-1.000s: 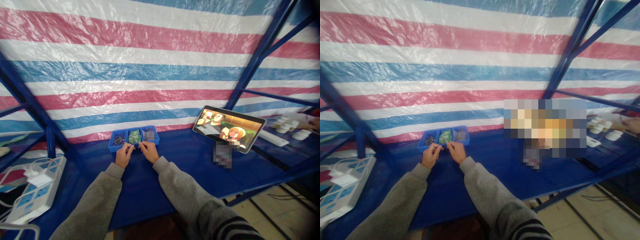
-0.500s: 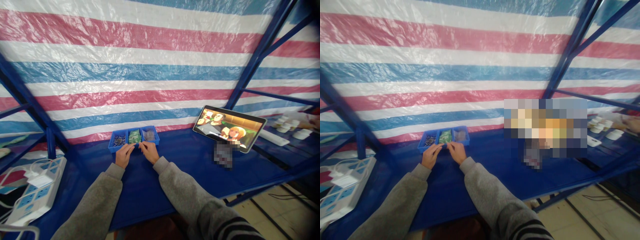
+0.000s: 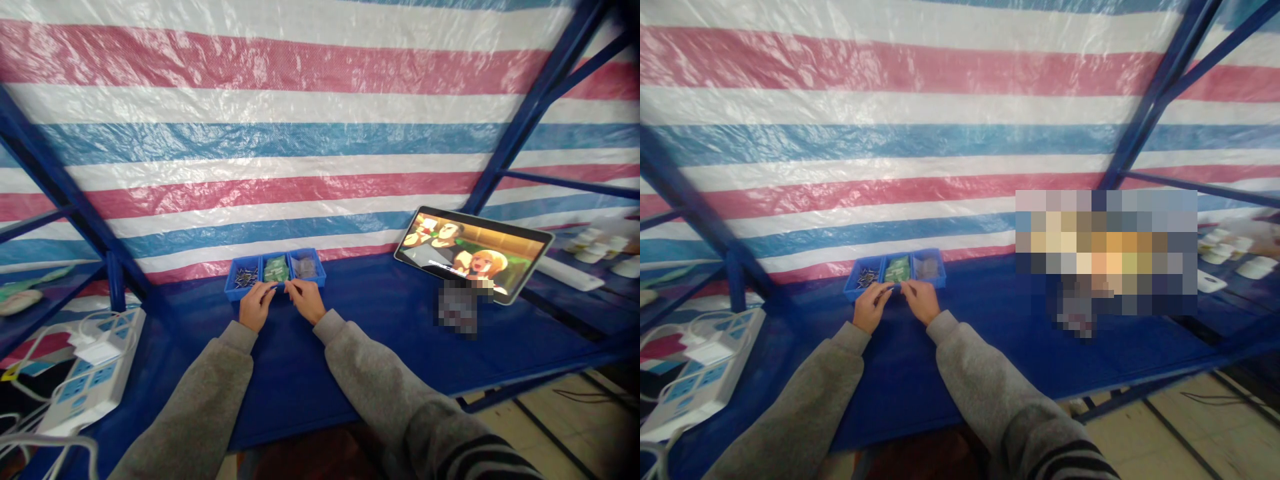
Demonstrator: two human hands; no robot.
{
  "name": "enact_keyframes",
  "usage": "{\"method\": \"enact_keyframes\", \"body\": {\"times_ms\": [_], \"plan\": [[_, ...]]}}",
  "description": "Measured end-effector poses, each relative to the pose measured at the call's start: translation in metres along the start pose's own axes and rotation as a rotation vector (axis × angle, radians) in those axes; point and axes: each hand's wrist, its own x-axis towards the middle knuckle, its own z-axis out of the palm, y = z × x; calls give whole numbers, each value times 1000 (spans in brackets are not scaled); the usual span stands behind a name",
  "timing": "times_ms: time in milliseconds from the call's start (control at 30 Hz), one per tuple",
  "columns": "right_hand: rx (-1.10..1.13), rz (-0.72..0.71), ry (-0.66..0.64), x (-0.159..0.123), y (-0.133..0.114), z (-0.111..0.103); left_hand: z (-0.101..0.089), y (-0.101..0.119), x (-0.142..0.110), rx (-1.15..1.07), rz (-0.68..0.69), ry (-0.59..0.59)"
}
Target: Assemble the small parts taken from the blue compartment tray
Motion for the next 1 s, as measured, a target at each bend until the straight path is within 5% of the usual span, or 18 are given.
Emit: {"method": "enact_keyframes", "body": {"times_ms": [733,1000], "plan": [[81,-92,-123,-2,2,6,-3,9,-1,-236,-169,-45],[32,-54,-50,-1,0,1,-1,1,-1,-98,-126,-6]]}}
